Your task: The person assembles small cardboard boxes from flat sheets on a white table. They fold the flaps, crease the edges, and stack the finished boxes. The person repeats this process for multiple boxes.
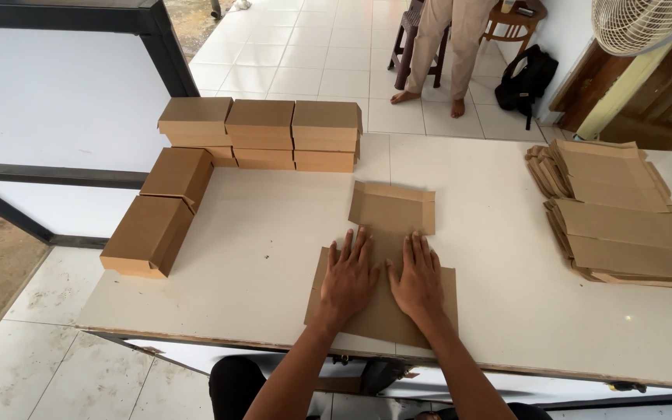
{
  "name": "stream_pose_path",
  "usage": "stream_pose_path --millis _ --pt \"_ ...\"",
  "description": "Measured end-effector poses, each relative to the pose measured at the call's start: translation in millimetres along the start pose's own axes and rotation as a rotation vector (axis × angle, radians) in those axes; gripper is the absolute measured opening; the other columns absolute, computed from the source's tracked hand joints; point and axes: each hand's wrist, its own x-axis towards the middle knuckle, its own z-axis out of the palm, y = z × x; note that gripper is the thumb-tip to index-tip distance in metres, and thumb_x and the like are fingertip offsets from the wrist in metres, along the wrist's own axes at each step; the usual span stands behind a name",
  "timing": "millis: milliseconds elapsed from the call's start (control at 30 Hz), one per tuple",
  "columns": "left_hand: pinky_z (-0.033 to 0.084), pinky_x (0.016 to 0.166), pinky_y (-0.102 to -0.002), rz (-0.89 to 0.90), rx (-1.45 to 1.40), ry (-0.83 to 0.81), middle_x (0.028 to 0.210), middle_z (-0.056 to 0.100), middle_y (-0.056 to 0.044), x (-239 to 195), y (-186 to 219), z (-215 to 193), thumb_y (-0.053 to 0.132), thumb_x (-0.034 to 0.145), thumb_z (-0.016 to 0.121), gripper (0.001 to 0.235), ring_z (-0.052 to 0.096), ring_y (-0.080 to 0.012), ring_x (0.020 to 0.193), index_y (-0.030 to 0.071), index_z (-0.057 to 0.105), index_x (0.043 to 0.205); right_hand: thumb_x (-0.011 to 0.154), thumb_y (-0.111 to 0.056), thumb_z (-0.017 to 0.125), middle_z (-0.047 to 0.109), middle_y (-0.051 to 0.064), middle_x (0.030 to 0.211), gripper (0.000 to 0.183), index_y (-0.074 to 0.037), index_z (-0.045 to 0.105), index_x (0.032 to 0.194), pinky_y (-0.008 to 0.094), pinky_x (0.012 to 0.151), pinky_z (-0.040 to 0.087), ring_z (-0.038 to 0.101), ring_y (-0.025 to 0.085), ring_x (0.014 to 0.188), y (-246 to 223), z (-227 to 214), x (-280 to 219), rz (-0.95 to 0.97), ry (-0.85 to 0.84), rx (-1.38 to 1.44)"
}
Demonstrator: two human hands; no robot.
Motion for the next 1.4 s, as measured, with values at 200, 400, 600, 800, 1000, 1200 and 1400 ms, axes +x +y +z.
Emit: stream_pose_path --millis 200,400,600,800,1000,1200,1400 --pt "0.034 0.092 -0.035 0.132 0.037 0.217 0.110 0.051 -0.010 5.0 -6.2 27.1 0.027 0.088 0.036 0.033 0.042 -0.0219 0.113 0.006 0.050 0.109 0.082 -0.026 0.052 0.061 0.004 0.091 0.018 -0.011 0.060 0.089 0.028 0.077 0.049 0.057 0.020 0.096 -3.5 -4.5 -6.9 -0.107 0.246 0.066" --pt "0.037 0.090 -0.036 0.256 -0.123 0.204 0.112 0.050 -0.010 5.0 -6.6 18.7 0.018 0.087 0.037 0.030 0.041 -0.0250 0.112 0.009 0.048 0.112 0.082 -0.013 0.049 0.059 0.006 0.094 0.015 -0.009 0.059 0.093 0.028 0.080 0.048 0.056 0.020 0.095 -4.5 -5.7 -6.2 -0.254 0.175 0.196" --pt "0.040 0.082 -0.037 0.129 -0.005 0.121 0.118 0.044 -0.009 -6.6 7.1 3.6 0.018 0.087 0.033 0.032 0.039 -0.0236 0.112 0.011 0.043 0.117 0.085 -0.015 0.044 0.050 0.012 0.104 0.022 -0.008 0.050 0.104 0.040 0.082 0.045 0.050 0.028 0.102 -3.9 -19.2 -5.9 -0.035 0.096 0.173" --pt "0.041 0.078 -0.033 -0.092 -0.063 0.025 0.101 0.044 -0.002 7.3 1.7 6.1 0.021 0.084 0.044 0.024 0.040 -0.0177 0.098 0.017 0.051 0.107 0.082 -0.017 0.051 0.058 0.003 0.074 0.008 -0.013 0.058 0.082 0.031 0.063 0.048 0.057 0.020 0.077 33.9 23.0 19.7 0.044 0.231 0.283" --pt "0.035 0.075 -0.031 -0.527 -0.012 0.035 0.115 0.029 -0.005 33.9 -4.3 -4.2 0.042 0.078 0.047 0.065 0.031 -0.0184 0.098 0.005 0.027 0.128 0.076 -0.023 0.056 0.041 0.021 0.098 0.053 0.006 0.038 0.117 0.047 0.056 0.053 0.058 0.042 0.079 23.0 -6.2 45.1 0.382 0.071 0.266" --pt "0.029 0.080 -0.037 -0.418 -0.019 0.039 0.112 0.030 -0.005 64.1 -14.5 27.2 0.026 0.082 0.043 0.048 0.028 -0.0217 0.101 0.010 0.030 0.124 0.080 -0.031 0.054 0.048 0.011 0.080 0.031 -0.002 0.050 0.090 0.044 0.048 0.051 0.061 0.037 0.063 32.1 23.0 61.8 0.368 0.142 0.080" --pt "0.008 0.103 -0.043 -0.218 -0.032 -0.038 0.139 0.014 -0.012 56.7 4.9 9.8 0.005 0.082 0.025 0.050 0.006 -0.0272 0.130 0.001 0.018 0.131 0.081 -0.020 0.053 0.052 0.012 0.100 0.025 -0.004 0.054 0.099 0.038 0.076 0.046 0.052 0.028 0.099 24.8 45.0 60.8 -0.007 0.338 0.009"
